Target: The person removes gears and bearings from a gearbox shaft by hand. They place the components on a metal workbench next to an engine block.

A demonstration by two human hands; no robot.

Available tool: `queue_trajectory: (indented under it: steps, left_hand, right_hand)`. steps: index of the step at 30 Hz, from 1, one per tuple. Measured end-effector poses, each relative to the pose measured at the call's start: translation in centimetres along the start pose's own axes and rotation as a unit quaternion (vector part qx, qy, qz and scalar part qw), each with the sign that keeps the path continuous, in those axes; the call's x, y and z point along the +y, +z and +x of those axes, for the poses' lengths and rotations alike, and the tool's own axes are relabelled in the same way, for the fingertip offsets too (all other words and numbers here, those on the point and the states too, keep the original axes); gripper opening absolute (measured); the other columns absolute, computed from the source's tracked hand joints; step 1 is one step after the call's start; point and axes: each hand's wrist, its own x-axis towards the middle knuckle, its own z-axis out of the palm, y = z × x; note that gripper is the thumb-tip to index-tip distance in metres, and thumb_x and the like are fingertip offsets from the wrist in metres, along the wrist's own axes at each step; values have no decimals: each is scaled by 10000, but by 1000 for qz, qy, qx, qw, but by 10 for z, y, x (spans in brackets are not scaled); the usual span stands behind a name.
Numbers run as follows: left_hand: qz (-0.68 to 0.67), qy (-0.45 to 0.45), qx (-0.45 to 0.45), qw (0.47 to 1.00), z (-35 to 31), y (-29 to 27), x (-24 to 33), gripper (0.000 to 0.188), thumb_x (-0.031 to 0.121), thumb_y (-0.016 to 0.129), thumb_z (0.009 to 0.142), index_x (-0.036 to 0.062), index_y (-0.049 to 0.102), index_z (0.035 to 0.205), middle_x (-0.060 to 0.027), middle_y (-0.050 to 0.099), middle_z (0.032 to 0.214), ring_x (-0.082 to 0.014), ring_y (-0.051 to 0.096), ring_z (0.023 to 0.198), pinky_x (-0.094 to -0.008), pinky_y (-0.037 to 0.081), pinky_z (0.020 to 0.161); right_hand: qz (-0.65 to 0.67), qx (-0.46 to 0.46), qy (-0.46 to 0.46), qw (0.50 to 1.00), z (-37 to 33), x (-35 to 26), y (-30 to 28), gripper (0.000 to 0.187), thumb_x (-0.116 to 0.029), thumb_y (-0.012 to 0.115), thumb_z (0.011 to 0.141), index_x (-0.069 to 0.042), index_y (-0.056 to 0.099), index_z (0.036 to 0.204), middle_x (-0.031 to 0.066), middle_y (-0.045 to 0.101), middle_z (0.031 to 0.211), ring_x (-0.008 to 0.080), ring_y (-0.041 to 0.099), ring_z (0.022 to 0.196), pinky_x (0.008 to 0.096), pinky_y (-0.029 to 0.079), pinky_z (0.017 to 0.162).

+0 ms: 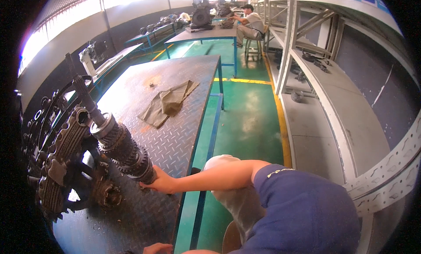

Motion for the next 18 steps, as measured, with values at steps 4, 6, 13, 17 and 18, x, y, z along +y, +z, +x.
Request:
queue_trajectory:
  steps: [4,6,13,17,18]
  left_hand:
    - [18,3,3,1000,-3,0,-13,270,61,677,740,-9,617,994,-92,647,867,-137,597,791,-262,473,704]
    - [15,1,2,1000,-3,-2,-16,277,65,679,740,-6,616,1000,-94,646,876,-138,598,797,-263,474,710]
    - [45,10,17,999,-10,-10,-9,289,55,664,744,6,609,1023,-91,643,878,-148,602,817,-271,478,722]
    - [45,7,22,999,-10,-10,-5,280,27,644,742,7,605,1018,-91,638,878,-158,605,827,-277,479,725]
    - [46,5,22,999,-10,-9,-4,280,27,644,742,7,605,1018,-91,638,878,-158,605,827,-277,479,725]
  right_hand:
    - [10,9,7,1000,-3,0,-2,346,-214,710,780,-78,488,1008,25,525,708,97,472,518,235,379,457]
    - [20,12,7,1000,-4,-2,-1,352,-219,708,783,-79,482,1014,27,523,700,98,469,512,237,378,454]
    - [22,10,27,999,2,8,-8,395,-174,678,806,-136,406,1091,6,457,623,96,428,494,248,351,444]
    - [43,-9,36,998,5,12,-10,403,-123,666,817,-168,382,1100,-6,441,644,90,402,502,250,328,447]
    - [45,-10,36,998,4,11,-8,403,-123,666,817,-168,382,1100,-6,441,644,90,402,502,250,328,447]
